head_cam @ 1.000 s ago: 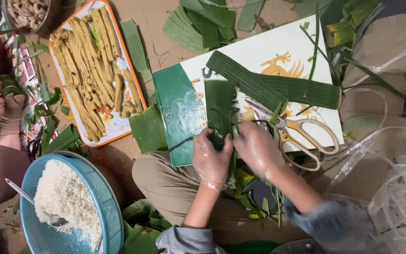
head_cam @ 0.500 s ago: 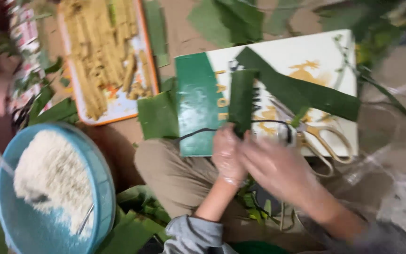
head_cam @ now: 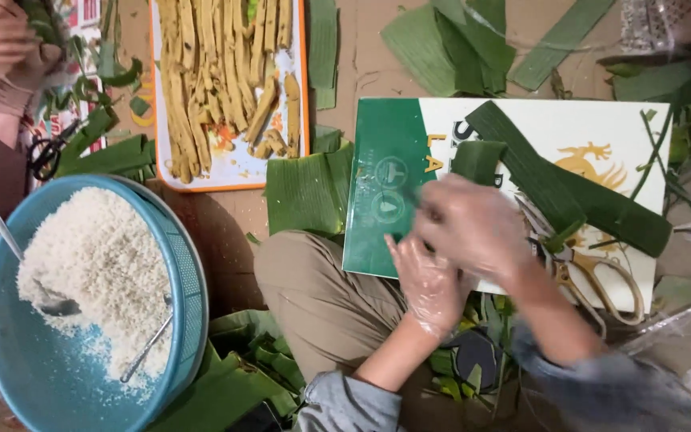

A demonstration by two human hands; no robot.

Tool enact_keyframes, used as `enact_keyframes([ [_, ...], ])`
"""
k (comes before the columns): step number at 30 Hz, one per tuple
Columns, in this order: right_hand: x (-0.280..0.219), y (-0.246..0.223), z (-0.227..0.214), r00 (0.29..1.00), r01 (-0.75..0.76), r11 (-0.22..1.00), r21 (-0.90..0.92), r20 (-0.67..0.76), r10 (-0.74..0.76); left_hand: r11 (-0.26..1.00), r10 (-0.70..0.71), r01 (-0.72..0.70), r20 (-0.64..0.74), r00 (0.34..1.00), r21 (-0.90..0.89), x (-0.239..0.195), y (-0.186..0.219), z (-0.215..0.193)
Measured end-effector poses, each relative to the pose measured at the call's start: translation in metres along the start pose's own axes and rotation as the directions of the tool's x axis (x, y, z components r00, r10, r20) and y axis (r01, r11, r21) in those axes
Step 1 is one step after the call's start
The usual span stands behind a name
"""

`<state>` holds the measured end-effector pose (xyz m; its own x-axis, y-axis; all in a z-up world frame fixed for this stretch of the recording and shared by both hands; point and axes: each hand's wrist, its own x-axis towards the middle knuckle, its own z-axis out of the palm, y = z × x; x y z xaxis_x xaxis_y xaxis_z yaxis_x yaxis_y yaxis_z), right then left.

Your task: Preparing and wrapping traditional cakes in banana leaves with rice and filling

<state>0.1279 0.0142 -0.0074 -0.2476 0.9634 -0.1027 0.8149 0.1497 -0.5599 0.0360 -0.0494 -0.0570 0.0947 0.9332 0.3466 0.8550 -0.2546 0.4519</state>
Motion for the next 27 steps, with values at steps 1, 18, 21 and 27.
enact_keyframes([
  [1,-0.016,0.003,-0.013,0.988,0.041,0.995,0.095,-0.153,-0.026,0.996,0.083,-0.085,-0.173,0.981,-0.007,-0.002,-0.001,0.004],
  [18,-0.097,0.069,0.013,0.984,0.033,0.967,-0.254,-0.160,-0.075,0.961,0.246,-0.243,0.004,0.969,-0.129,-0.004,-0.013,0.006],
  [21,-0.089,0.047,-0.018,0.992,-0.109,0.967,0.229,0.086,0.092,0.963,0.247,-0.244,0.011,0.969,-0.117,-0.008,-0.013,0.007],
  [27,-0.077,0.072,0.006,0.905,0.363,0.918,-0.161,-0.175,-0.388,0.965,0.231,-0.228,0.002,0.973,-0.132,-0.007,-0.011,0.005],
])
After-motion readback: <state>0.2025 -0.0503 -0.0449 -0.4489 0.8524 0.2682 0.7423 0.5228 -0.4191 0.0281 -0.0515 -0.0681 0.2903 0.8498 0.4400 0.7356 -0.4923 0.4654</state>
